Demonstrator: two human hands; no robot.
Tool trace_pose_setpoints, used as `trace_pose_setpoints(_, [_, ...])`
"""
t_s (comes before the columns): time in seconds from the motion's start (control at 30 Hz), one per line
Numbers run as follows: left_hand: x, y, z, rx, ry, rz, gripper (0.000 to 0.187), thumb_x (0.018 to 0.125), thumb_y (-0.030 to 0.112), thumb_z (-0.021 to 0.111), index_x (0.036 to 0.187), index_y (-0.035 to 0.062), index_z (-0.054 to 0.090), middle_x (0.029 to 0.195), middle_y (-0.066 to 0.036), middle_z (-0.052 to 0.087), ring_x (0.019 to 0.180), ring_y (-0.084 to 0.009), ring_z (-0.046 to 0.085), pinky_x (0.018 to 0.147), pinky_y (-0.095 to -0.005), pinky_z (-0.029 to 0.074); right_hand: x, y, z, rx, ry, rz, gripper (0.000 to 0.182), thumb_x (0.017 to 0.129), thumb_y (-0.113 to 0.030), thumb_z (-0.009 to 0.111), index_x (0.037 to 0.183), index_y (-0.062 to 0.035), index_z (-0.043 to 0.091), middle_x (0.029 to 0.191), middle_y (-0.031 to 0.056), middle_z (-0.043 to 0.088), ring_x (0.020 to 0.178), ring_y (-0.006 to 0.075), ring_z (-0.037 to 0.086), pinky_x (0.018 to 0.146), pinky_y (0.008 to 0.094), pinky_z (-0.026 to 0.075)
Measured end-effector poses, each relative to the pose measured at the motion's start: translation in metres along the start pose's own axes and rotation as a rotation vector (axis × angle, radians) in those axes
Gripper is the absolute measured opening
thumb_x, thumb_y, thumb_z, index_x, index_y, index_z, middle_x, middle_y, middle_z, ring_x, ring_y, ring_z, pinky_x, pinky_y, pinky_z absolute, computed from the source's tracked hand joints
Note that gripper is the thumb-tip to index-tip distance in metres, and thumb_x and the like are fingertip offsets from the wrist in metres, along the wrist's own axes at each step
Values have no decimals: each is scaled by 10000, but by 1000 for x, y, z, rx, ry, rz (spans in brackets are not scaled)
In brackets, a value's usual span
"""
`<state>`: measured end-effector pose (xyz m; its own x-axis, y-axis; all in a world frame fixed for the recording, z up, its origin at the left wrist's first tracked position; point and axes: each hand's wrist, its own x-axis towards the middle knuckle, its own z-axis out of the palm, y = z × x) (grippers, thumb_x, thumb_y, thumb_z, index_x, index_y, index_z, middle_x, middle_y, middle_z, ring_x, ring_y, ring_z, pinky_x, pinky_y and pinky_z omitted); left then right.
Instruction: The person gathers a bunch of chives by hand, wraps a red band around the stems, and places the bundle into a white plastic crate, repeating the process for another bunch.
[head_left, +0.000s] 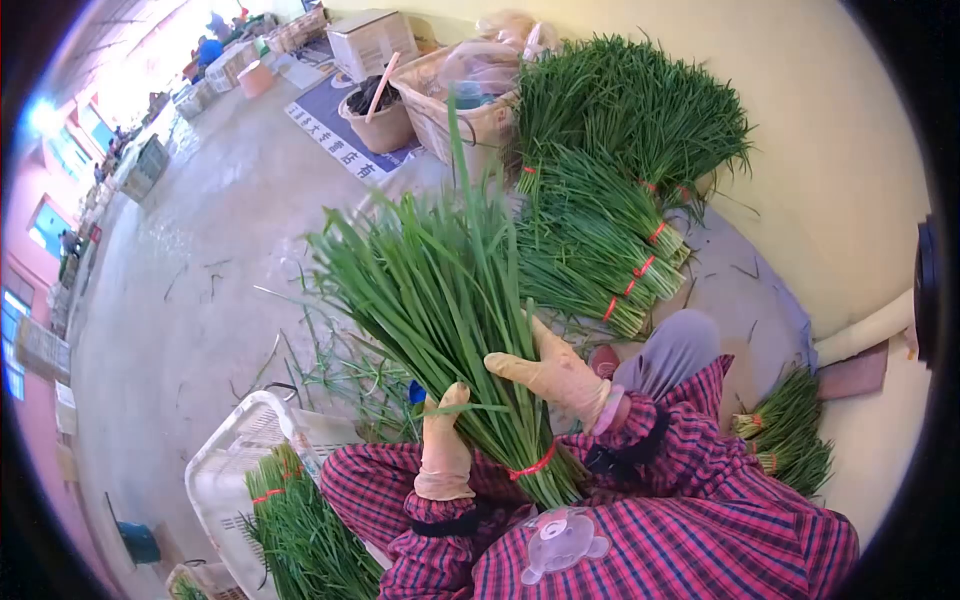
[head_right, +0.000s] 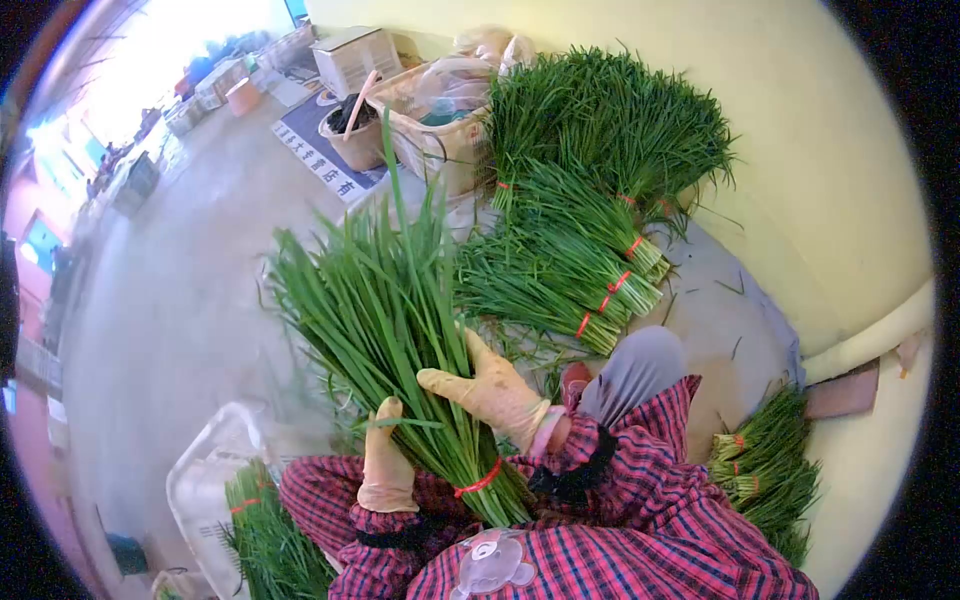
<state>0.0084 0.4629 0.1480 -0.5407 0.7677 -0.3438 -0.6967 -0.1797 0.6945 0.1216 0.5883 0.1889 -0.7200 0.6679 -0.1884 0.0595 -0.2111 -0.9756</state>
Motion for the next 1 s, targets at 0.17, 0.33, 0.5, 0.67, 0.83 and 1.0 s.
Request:
trace_pose_setpoints(0.17, [-5, -2, 3, 396, -97, 198, 420, 823, 61, 651, 1229, 1, 560, 1094, -83, 655, 936, -202, 652, 813, -338, 552, -15, -5, 12, -159, 133, -219, 543, 857, -272, 720, 1290, -9, 524, 1064, 142, 687, 952, 207, 652, 854, 332, 507])
trace_pose_setpoints(0.33, [-23, 6, 31, 125, -3, 119, 458, 797, 26, 665, 1237, -5, 542, 1105, -103, 654, 929, -220, 662, 818, -347, 561, -20, -3, 0, 252, 116, -75, 422, 890, -172, 653, 1253, 15, 548, 1098, 80, 665, 962, 140, 603, 864, 310, 498])
trace_pose_setpoints(0.5, [-26, -1, 24, 136, 23, 142, 437, 789, 82, 653, 1199, -51, 587, 1097, -144, 665, 930, -250, 675, 838, -368, 569, -28, -2, -12, 274, 131, -17, 410, 890, -169, 659, 1247, 5, 557, 1094, 74, 660, 962, 137, 601, 860, 299, 500])
trace_pose_setpoints(0.67, [-22, -6, 17, 181, 92, 122, 391, 797, 89, 645, 1157, -61, 615, 1079, -142, 674, 894, -248, 685, 815, -361, 577, -31, -1, -12, 295, 120, -115, 483, 869, -172, 689, 1289, -5, 517, 1101, 81, 655, 990, 153, 600, 895, 311, 485])
trace_pose_setpoints(0.83, [-27, -5, 30, 108, 85, 73, 395, 820, 100, 629, 1182, -54, 600, 1098, -141, 667, 909, -241, 683, 808, -353, 581, -32, -14, -11, 213, 238, -310, 561, 850, -170, 706, 1337, -20, 470, 1142, 108, 645, 1047, 159, 592, 939, 309, 463])
trace_pose_setpoints(1.0, [-20, -1, 29, 175, -22, 119, 473, 867, 157, 588, 1302, -17, 516, 1220, -145, 618, 1047, -274, 638, 911, -388, 542, -19, -16, -25, 198, -2, -183, 481, 855, -160, 698, 1280, -8, 531, 1125, 90, 662, 1001, 148, 609, 897, 305, 488])
